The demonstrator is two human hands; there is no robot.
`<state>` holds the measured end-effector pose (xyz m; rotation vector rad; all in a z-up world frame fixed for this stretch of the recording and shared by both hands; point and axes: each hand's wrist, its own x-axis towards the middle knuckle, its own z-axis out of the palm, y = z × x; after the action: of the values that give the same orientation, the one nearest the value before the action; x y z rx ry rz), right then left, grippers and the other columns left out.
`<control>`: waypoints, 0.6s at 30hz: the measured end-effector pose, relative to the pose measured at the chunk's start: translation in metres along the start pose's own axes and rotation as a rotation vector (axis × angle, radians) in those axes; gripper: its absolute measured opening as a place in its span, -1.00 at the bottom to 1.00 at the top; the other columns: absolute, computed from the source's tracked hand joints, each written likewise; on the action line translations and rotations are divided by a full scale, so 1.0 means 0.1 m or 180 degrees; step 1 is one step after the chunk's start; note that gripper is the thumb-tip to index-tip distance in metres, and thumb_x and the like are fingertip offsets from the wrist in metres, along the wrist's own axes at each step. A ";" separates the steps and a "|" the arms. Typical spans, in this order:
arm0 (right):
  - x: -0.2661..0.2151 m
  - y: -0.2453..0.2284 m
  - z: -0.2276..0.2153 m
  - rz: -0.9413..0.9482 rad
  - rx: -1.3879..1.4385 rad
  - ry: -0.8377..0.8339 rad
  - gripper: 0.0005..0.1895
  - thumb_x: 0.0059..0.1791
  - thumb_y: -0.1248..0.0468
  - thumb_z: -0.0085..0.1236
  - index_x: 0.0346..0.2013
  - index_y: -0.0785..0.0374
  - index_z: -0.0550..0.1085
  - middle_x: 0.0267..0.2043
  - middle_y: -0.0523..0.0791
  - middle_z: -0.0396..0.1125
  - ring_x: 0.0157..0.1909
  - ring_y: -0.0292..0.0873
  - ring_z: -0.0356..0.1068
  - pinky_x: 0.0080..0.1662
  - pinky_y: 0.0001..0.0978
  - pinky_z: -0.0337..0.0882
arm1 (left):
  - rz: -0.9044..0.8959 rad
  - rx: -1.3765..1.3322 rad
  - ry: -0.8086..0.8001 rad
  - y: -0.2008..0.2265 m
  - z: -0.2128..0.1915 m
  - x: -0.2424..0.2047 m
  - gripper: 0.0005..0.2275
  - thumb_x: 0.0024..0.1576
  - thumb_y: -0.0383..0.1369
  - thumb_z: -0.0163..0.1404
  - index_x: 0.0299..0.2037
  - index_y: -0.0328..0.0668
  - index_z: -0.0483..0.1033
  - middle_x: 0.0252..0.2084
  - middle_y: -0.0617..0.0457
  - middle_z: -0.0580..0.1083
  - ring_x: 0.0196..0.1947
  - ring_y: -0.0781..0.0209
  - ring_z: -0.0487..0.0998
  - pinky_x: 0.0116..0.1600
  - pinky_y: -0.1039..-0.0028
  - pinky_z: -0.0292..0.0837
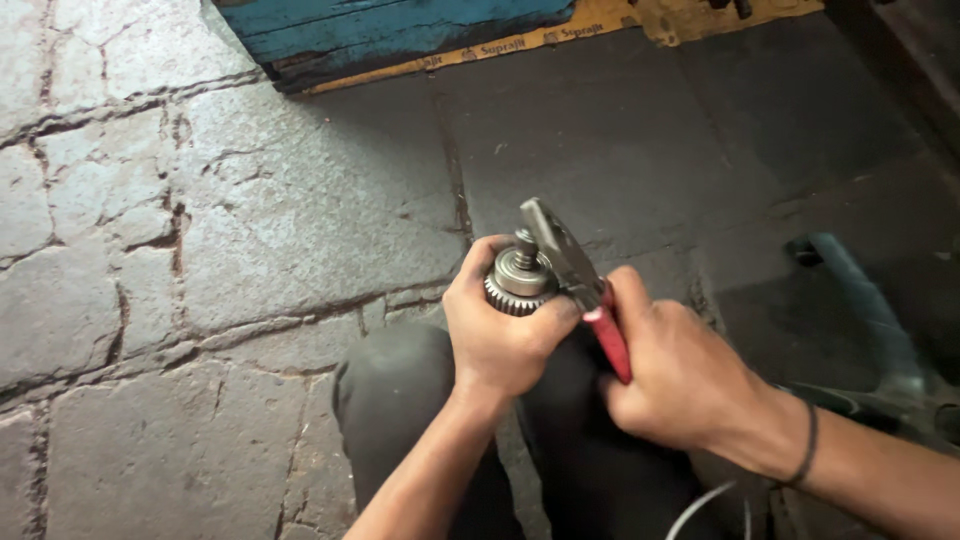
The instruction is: The person uses pliers and a screwdriver to manipulate and disassemble parts of a mechanical gear-like component while sitting on the floor.
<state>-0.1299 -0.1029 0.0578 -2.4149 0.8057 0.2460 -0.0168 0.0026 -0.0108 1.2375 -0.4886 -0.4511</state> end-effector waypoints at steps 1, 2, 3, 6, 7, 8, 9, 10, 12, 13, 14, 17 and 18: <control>0.02 -0.01 0.01 -0.0128 0.0037 -0.0018 -0.35 -0.32 0.37 0.22 0.00 0.22 0.16 -0.64 0.12 0.32 -0.48 0.28 0.40 -0.37 0.12 0.36 | -0.0032 -0.0132 -0.0014 -0.01 -0.01 -0.01 -0.66 -0.13 -0.49 0.20 -0.13 -0.36 0.45 -0.30 0.08 0.59 -0.31 0.44 0.58 -0.15 0.57 0.56; 0.05 -0.02 0.00 -0.0256 0.0075 -0.0035 -0.37 -0.32 0.37 0.20 -0.01 0.23 0.16 -0.65 0.12 0.32 -0.49 0.28 0.40 -0.38 0.12 0.35 | -0.0063 -0.0263 -0.0027 -0.02 -0.03 -0.02 -0.66 -0.12 -0.51 0.18 -0.12 -0.37 0.44 -0.29 0.08 0.58 -0.31 0.44 0.58 -0.15 0.58 0.55; 0.08 0.00 -0.01 -0.0380 0.0096 -0.0040 -0.38 -0.32 0.38 0.19 -0.03 0.24 0.16 -0.66 0.11 0.33 -0.50 0.27 0.41 -0.40 0.12 0.34 | -0.0086 -0.0415 -0.0044 -0.04 -0.04 -0.02 -0.67 -0.11 -0.52 0.15 -0.11 -0.38 0.43 -0.28 0.08 0.58 -0.30 0.44 0.57 -0.15 0.58 0.55; 0.11 0.07 -0.07 -0.0446 -0.0152 -0.0183 -0.42 -0.31 0.38 0.18 -0.06 0.19 0.18 -0.68 0.10 0.32 -0.50 0.27 0.40 -0.40 0.14 0.32 | -0.0104 -0.0433 -0.0134 -0.05 -0.10 0.00 -0.66 -0.11 -0.53 0.15 -0.11 -0.38 0.43 -0.29 0.10 0.56 -0.33 0.45 0.54 -0.18 0.59 0.52; 0.13 0.09 -0.09 -0.0426 -0.0146 -0.0283 -0.41 -0.31 0.36 0.20 -0.05 0.19 0.19 -0.66 0.09 0.32 -0.49 0.25 0.41 -0.39 0.10 0.32 | -0.0192 -0.0436 -0.0147 -0.04 -0.11 0.02 -0.67 -0.10 -0.54 0.15 -0.11 -0.40 0.43 -0.31 0.09 0.55 -0.34 0.44 0.53 -0.21 0.58 0.51; 0.13 0.12 -0.11 -0.0405 -0.0140 -0.0382 -0.41 -0.30 0.34 0.22 -0.04 0.18 0.20 -0.65 0.08 0.33 -0.49 0.22 0.42 -0.39 0.06 0.33 | -0.0280 -0.0438 -0.0161 -0.03 -0.13 0.02 -0.68 -0.10 -0.54 0.15 -0.12 -0.41 0.44 -0.33 0.09 0.54 -0.36 0.44 0.51 -0.23 0.57 0.49; 0.13 0.15 -0.14 -0.0379 -0.0136 -0.0470 -0.41 -0.30 0.32 0.24 -0.03 0.18 0.20 -0.64 0.07 0.33 -0.48 0.19 0.43 -0.39 0.03 0.34 | -0.0363 -0.0444 -0.0186 -0.02 -0.14 0.03 -0.69 -0.10 -0.54 0.15 -0.13 -0.43 0.44 -0.34 0.09 0.53 -0.38 0.43 0.50 -0.25 0.56 0.48; 0.14 0.19 -0.17 -0.0351 0.0065 -0.0667 -0.40 -0.27 0.31 0.25 0.01 0.16 0.23 -0.59 0.02 0.34 -0.47 0.08 0.43 -0.37 -0.07 0.37 | -0.0296 -0.0428 -0.0249 -0.01 -0.15 0.04 -0.68 -0.09 -0.53 0.17 -0.13 -0.41 0.45 -0.33 0.10 0.54 -0.36 0.43 0.52 -0.22 0.57 0.49; 0.13 0.28 -0.21 -0.0295 0.0477 -0.1079 -0.38 -0.21 0.28 0.27 0.10 0.11 0.27 -0.49 -0.08 0.35 -0.43 -0.14 0.42 -0.34 -0.28 0.40 | -0.0185 -0.0395 -0.0369 -0.01 -0.17 0.05 -0.67 -0.09 -0.51 0.19 -0.11 -0.38 0.46 -0.29 0.11 0.56 -0.31 0.44 0.55 -0.15 0.59 0.53; 0.12 0.32 -0.20 -0.0009 0.0935 -0.1234 -0.42 -0.19 0.29 0.25 0.10 0.13 0.28 -0.45 -0.11 0.33 -0.44 -0.17 0.38 -0.35 -0.29 0.40 | -0.0211 -0.0558 -0.0449 -0.02 -0.17 0.05 -0.67 -0.06 -0.49 0.21 -0.10 -0.35 0.44 -0.29 0.11 0.55 -0.30 0.44 0.56 -0.14 0.59 0.53; 0.10 0.38 -0.19 0.0279 0.1393 -0.1384 -0.46 -0.16 0.30 0.22 0.09 0.15 0.28 -0.41 -0.14 0.31 -0.44 -0.21 0.34 -0.37 -0.30 0.39 | -0.0238 -0.0720 -0.0531 -0.03 -0.16 0.06 -0.67 -0.04 -0.47 0.23 -0.09 -0.32 0.43 -0.29 0.12 0.54 -0.29 0.44 0.56 -0.12 0.59 0.53; 0.04 0.55 -0.08 0.0026 0.2375 -0.1194 -0.44 -0.06 0.33 0.23 0.21 0.17 0.28 -0.34 -0.18 0.26 -0.37 -0.31 0.29 -0.30 -0.38 0.38 | -0.0487 -0.1266 -0.0741 -0.04 -0.18 0.07 -0.68 0.05 -0.35 0.21 -0.07 -0.28 0.42 -0.30 0.07 0.50 -0.33 0.37 0.53 -0.19 0.55 0.50; 0.01 0.63 -0.04 -0.0242 0.2635 -0.1026 -0.42 -0.02 0.34 0.24 0.28 0.16 0.28 -0.33 -0.19 0.24 -0.34 -0.34 0.29 -0.27 -0.41 0.37 | -0.0603 -0.1461 -0.0808 -0.06 -0.19 0.07 -0.68 0.09 -0.30 0.20 -0.07 -0.27 0.42 -0.31 0.05 0.49 -0.36 0.35 0.51 -0.23 0.52 0.49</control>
<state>-0.1663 -0.1467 0.0316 -1.5706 0.5201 0.2088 -0.0003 0.0122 -0.0203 0.7876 -0.4508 -0.8384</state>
